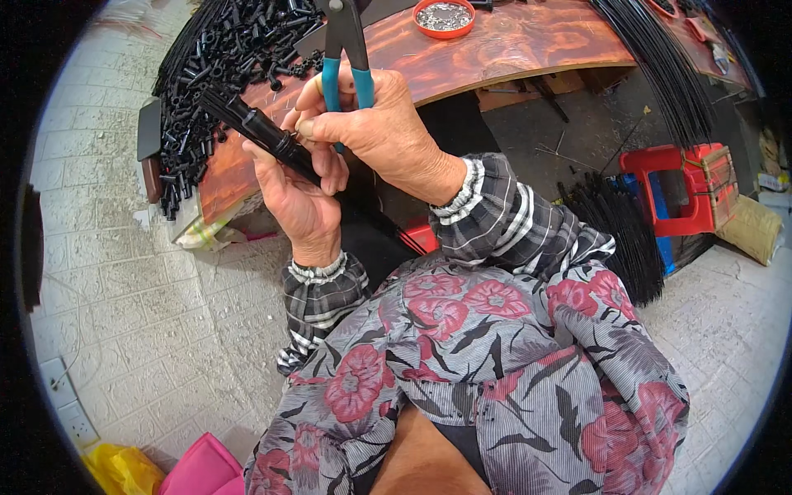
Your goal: Assembling black plastic bristles onto a comb base using pliers.
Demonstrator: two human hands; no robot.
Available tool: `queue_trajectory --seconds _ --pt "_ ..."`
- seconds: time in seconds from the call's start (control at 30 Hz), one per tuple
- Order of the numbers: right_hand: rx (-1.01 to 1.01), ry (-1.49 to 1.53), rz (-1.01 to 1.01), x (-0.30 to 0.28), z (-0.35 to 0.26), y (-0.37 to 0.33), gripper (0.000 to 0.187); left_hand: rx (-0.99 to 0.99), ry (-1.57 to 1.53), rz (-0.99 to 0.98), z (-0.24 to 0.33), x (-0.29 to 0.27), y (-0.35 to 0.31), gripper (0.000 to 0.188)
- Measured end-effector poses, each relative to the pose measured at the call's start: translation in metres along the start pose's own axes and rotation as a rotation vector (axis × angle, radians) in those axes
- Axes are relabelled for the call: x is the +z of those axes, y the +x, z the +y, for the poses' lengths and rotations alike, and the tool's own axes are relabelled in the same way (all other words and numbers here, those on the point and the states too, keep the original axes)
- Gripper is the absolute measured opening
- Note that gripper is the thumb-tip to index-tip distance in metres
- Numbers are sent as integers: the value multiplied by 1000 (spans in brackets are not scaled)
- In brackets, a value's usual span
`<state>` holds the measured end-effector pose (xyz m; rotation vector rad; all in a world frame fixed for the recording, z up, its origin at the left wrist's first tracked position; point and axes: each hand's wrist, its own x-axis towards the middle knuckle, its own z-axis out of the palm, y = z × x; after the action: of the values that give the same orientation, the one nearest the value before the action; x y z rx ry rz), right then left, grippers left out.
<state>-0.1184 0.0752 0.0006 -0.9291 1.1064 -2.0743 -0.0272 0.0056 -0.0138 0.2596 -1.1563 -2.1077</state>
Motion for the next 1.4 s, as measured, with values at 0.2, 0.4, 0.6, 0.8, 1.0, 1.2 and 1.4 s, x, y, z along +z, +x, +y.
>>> queue_trajectory --seconds 0.2,0.4,0.6,0.8,1.0,1.2,1.4 --pt "-65 -39 -27 -2 4 1 13 11 57 24 -1 0 0 62" --pt "60 11 -64 -5 0 0 15 0 46 10 -2 -2 1 63" --pt "19 48 -36 -3 0 -1 14 -1 40 13 -1 -2 1 63" --pt "29 -8 -53 -2 1 -1 13 1 41 31 -1 -2 0 61" --pt "-13 -37 -15 1 1 -2 13 16 45 35 0 -1 1 61" --pt "-49 -54 -13 1 2 -2 12 11 43 26 0 0 -1 61" --pt "-123 -119 -37 2 3 -6 10 19 55 50 -1 0 -1 62"
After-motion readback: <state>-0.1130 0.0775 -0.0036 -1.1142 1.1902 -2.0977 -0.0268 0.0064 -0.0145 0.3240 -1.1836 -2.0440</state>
